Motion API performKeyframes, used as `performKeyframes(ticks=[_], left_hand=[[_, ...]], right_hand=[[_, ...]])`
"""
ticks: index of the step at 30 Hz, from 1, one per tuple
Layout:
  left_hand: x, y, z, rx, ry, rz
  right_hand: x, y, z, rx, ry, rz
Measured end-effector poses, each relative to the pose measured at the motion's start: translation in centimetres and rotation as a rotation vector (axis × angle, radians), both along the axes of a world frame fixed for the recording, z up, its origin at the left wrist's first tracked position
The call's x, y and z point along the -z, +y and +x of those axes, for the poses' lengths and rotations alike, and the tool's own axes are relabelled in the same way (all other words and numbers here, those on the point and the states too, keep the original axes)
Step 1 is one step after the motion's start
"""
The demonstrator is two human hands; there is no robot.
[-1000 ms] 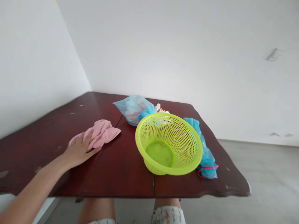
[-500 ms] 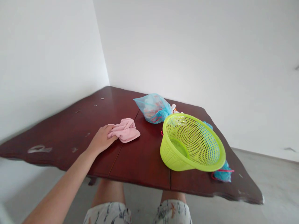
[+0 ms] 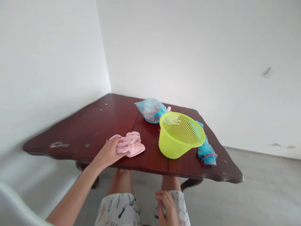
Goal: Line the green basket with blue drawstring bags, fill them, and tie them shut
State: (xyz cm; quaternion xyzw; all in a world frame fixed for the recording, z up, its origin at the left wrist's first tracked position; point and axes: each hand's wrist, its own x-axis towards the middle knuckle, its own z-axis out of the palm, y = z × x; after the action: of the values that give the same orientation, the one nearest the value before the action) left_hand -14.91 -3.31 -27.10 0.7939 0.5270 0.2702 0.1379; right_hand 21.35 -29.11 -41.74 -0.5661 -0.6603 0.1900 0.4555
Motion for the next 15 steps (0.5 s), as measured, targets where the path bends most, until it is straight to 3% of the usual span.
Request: performKeyframes(ticks=[3,6,9,12,15], left_hand=[[0.7,-3.0,1.5,-0.12,-0.104,0.05],[0.5,-6.2,2.6,-0.195,-0.196,-0.004],[-0.1,-10.7,5.0,-0.098,-0.324,-0.148],[0.6,-16.5,9.7,0.08,-0.487,-0.278],[1.9,-21.7,14.5,0.192,-0.528,-0.193]], right_hand=[[-2.0,1.2,-3.1,-0.083,0.146,0.029],[-3.8,1.6,-5.4,-0.098,0.31,-0.025],[-4.4,1.4,-6.9,-0.14,0.549,-0.105],[-4.4,0.8,-7.7,-0.142,0.795,-0.178],[-5.1,-0.1,-7.3,-0.007,0.776,-0.143]])
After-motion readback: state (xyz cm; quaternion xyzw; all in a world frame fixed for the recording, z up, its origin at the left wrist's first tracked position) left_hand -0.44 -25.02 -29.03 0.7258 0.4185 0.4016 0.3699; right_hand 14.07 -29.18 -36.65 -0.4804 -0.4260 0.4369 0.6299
